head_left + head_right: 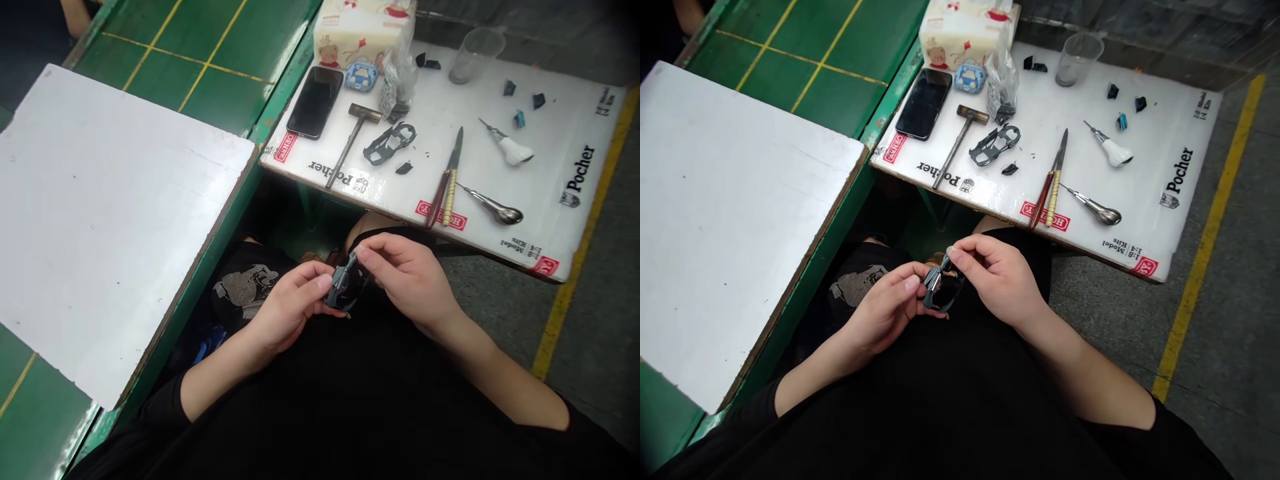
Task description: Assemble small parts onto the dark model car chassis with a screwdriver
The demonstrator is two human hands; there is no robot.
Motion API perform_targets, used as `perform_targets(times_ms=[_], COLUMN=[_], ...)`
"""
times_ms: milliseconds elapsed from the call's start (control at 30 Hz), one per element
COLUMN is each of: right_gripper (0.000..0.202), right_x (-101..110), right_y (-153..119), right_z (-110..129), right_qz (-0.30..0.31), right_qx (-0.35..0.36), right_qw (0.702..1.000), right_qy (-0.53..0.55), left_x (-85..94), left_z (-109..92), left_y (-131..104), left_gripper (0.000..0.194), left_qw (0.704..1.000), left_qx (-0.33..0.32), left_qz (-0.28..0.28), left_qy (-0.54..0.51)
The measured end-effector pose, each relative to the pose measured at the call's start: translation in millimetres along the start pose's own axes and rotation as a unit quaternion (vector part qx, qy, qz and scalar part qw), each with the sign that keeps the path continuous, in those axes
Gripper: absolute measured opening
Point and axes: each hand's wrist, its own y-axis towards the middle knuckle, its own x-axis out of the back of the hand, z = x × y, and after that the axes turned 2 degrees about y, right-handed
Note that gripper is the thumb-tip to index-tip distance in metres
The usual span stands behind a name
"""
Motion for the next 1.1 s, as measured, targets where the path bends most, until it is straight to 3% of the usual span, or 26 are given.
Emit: perform_targets(times_ms=[267,433,633,833,1100], right_gripper=[0.03,0.035,0.03,0.034,0.026], right_x=[-2.0,-2.4,-3.1,-3.7,-2.6], right_y=[-2.6,-4.6,-4.4,-5.2,-4.0], right_z=[-3.6,-5.6,-3.7,-6.0,-0.7], right_qz=[0.004,-0.005,-0.012,-0.02,-0.016], right_qx=[-0.012,-0.027,-0.013,-0.023,0.022], right_qw=[0.999,0.998,0.999,0.998,0.999], right_qy=[0.03,0.059,0.046,0.053,-0.04], left_x=[-0.4,-0.2,1.3,2.7,2.5], left_z=[2.6,1.1,0.7,0.9,3.1], left_y=[5.4,6.1,5.5,6.9,3.3], left_gripper=[0.042,0.048,0.033,0.038,0.036], left_qw=[0.999,0.999,0.998,0.998,1.0], left_qx=[0.044,0.035,0.058,0.05,0.015], left_qz=[-0.003,0.005,0.028,0.032,0.002], left_qy=[-0.015,-0.03,-0.026,-0.036,0.016])
